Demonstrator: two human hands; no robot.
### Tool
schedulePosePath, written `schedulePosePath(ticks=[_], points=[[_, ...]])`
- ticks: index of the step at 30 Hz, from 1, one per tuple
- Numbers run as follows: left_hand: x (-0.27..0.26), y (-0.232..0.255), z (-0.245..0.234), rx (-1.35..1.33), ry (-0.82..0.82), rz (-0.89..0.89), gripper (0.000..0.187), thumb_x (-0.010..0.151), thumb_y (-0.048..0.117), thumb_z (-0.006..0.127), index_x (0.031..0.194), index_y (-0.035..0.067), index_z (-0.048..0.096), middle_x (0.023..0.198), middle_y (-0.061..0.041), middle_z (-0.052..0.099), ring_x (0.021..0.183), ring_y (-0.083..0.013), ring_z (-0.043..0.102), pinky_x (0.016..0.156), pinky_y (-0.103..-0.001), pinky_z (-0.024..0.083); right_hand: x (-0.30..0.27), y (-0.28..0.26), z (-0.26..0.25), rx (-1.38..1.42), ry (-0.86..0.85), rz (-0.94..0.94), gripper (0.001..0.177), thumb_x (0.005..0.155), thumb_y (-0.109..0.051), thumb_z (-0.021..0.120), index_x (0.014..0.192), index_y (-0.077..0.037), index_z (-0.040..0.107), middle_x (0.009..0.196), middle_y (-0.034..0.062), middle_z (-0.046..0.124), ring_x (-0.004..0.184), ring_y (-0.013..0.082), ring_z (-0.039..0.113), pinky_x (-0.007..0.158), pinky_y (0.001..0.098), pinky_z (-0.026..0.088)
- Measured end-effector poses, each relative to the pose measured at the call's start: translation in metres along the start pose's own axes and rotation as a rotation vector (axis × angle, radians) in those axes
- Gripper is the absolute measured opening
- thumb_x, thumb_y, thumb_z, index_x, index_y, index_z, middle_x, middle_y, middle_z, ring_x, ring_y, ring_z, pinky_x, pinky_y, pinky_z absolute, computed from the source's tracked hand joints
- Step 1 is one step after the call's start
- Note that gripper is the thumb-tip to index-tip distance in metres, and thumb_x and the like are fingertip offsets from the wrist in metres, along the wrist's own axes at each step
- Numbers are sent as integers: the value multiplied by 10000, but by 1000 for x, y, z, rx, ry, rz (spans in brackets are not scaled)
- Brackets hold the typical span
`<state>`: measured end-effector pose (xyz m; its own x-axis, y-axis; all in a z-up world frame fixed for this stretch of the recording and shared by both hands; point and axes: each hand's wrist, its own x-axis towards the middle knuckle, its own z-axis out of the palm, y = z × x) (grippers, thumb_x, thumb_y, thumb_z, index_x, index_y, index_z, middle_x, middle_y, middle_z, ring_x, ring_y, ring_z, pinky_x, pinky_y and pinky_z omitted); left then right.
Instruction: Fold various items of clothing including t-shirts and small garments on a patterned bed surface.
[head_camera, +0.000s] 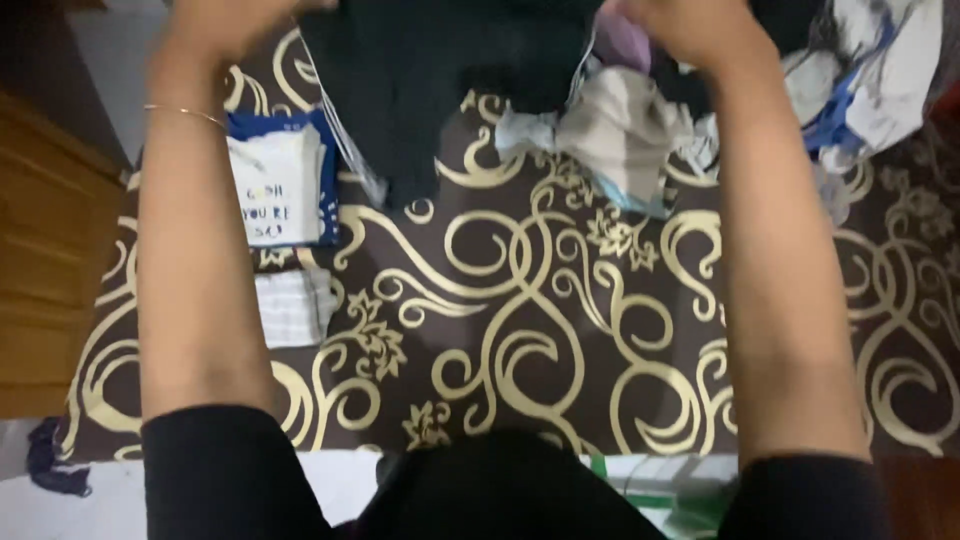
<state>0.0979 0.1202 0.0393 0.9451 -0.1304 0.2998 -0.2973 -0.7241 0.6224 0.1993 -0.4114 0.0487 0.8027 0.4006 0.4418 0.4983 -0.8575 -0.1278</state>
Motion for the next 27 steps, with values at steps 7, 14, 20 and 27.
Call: schedulePosePath(ticks=[7,14,20,27], points=[[-20,-39,68,-633,-143,216,433,845,199,867,1144,22,608,1493,-58,582,1327,-129,536,1069,-340,476,-62,-80,2,460,-53,14,281,754,-100,907,992,-88,759,1012,61,685,901,223,642,795,376,541],[-69,-72,167,-51,-688,-54,579,814,417,805,1275,80,708,1273,-126,721,1176,-253,667,1025,-385,501,-132,-46,114,525,-372,-39,221,679,-100,906,855,-102,771,998,69,716,1000,232,665,894,350,524],[-67,25,121,75,-450,-382,338,756,3,741,1085,77,753,1087,-172,844,956,-288,826,781,-382,632,-140,-33,97,327,-209,-54,484,708,-19,770,1180,-118,726,1120,153,712,1027,326,668,907,443,503],[-70,46,106,422,348,204,213,996,25,643,1191,103,605,991,-162,755,883,-329,752,728,-406,550,-135,-59,72,-236,-139,41,124,991,-113,679,1091,-120,751,1074,195,715,990,365,696,873,494,527]])
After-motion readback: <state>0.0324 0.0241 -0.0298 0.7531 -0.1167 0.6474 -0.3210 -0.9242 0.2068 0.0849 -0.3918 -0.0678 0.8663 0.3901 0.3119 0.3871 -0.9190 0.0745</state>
